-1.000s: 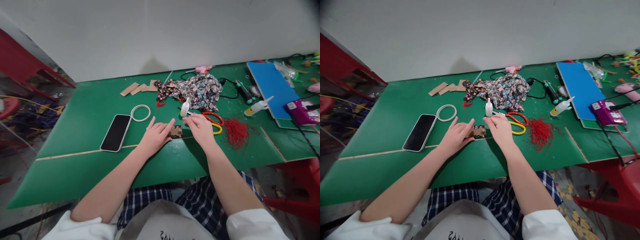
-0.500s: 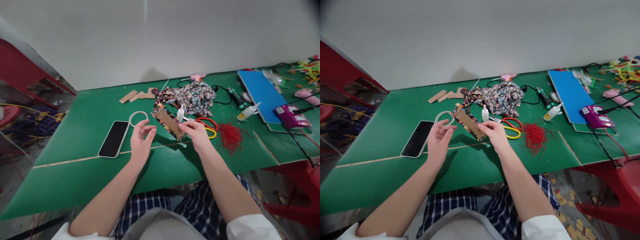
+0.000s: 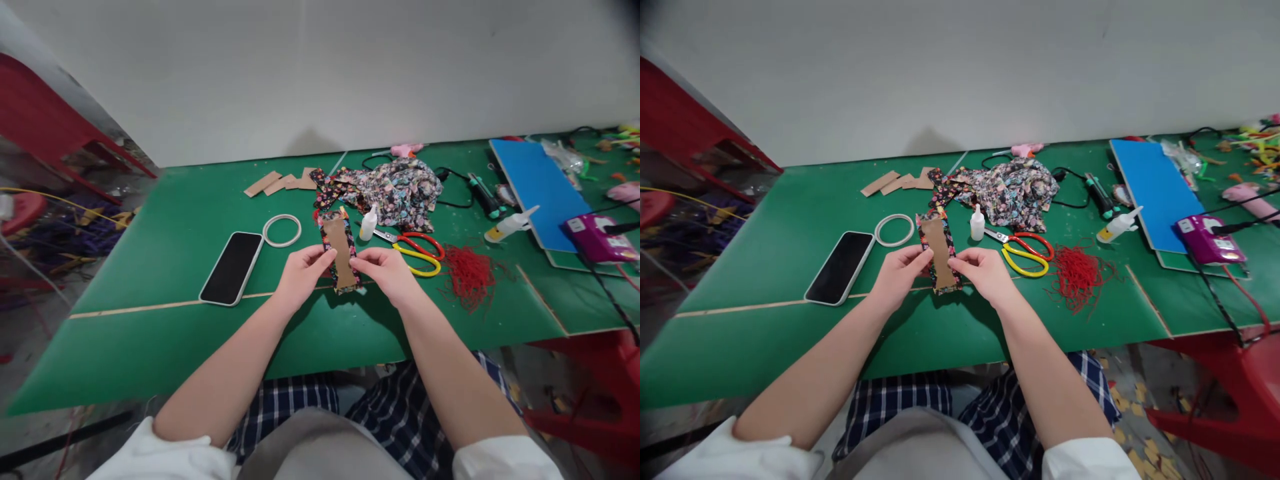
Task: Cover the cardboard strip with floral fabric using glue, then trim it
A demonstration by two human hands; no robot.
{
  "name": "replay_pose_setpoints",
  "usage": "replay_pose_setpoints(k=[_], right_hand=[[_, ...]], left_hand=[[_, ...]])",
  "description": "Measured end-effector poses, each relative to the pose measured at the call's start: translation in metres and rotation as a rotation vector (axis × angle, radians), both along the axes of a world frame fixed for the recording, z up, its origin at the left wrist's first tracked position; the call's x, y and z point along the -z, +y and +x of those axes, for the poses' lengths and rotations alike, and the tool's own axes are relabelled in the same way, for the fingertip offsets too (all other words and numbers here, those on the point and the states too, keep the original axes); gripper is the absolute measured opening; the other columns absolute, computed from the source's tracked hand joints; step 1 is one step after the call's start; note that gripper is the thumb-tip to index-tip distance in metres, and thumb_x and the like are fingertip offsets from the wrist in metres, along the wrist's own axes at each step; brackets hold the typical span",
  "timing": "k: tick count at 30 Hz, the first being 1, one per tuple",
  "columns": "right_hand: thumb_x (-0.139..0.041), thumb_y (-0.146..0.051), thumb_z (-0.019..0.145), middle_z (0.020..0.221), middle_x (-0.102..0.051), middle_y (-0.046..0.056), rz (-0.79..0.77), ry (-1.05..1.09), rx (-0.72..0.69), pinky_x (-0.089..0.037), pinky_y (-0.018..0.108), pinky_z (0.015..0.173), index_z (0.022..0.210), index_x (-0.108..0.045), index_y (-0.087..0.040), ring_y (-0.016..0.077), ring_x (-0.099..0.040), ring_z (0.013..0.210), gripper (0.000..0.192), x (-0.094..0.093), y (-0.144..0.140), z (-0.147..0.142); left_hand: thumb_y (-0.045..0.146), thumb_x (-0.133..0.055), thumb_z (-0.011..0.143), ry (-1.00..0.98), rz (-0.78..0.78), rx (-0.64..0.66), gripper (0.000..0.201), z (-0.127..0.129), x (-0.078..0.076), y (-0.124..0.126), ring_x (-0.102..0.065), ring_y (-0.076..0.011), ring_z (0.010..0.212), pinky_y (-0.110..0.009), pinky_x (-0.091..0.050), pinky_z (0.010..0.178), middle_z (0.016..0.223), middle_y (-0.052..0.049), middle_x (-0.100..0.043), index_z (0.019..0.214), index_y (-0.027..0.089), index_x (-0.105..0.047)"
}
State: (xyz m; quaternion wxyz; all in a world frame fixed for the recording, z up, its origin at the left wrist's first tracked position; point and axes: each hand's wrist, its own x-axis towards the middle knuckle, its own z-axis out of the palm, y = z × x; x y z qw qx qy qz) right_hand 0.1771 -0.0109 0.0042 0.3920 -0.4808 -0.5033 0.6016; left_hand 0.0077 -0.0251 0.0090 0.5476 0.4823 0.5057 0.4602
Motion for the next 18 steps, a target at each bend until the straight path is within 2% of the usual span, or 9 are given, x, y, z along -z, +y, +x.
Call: replay_pose_setpoints(k=[4,10,15,18], right_hand=[[-0.070,-0.041,0.064,0.063,-0.064,0.000,0.051,-0.035,0.036,-0.040,0.025,0.057,0.067,-0.067,-0.017,0.0100,-0.052,0.056,0.025,0.0033,-0.0006,-0.0031],[-0.068,-0.040,0.066,0.069,-0.064,-0.002,0.095,-0.045,0.002,-0.039,0.025,0.061,0.077,-0.068,-0.018,0.0102,-0.052,0.062,0.024,0.0068,-0.0013,-0.0048],[-0.067,-0.045,0.068,0.050,-0.046,-0.006,0.092,-0.036,0.067,-0.027,0.023,0.050,0.054,-0.056,-0.017,0.0068,-0.035,0.050,0.033,0.0096,-0.0030,-0.0063],[-0.066,-0.047,0.068,0.052,-0.047,-0.005,0.079,-0.001,0.116,-0.029,0.023,0.051,0.054,-0.054,-0.017,0.0070,-0.037,0.051,0.035,0.0107,-0.0015,-0.0071]], left_hand=[[0.048,-0.068,0.070,-0.015,-0.010,0.086,0.043,-0.0022,0.0000,0.0000,-0.064,-0.0139,0.067,-0.023,-0.050,0.059,0.079,-0.003,-0.070,0.097,0.015,-0.066],[0.037,-0.067,0.072,0.047,0.042,0.101,0.037,-0.0035,0.0015,0.0021,-0.065,-0.0141,0.069,-0.025,-0.051,0.066,0.081,-0.002,-0.071,0.102,0.014,-0.065],[0.037,-0.067,0.072,0.132,0.054,0.171,0.038,0.0005,0.0065,-0.0018,-0.064,-0.0147,0.070,-0.024,-0.050,0.064,0.081,-0.002,-0.070,0.102,0.014,-0.066],[0.038,-0.068,0.072,0.070,0.052,0.228,0.045,0.0050,0.0083,-0.0040,-0.065,-0.0173,0.078,-0.027,-0.053,0.068,0.091,-0.004,-0.069,0.110,0.015,-0.063]])
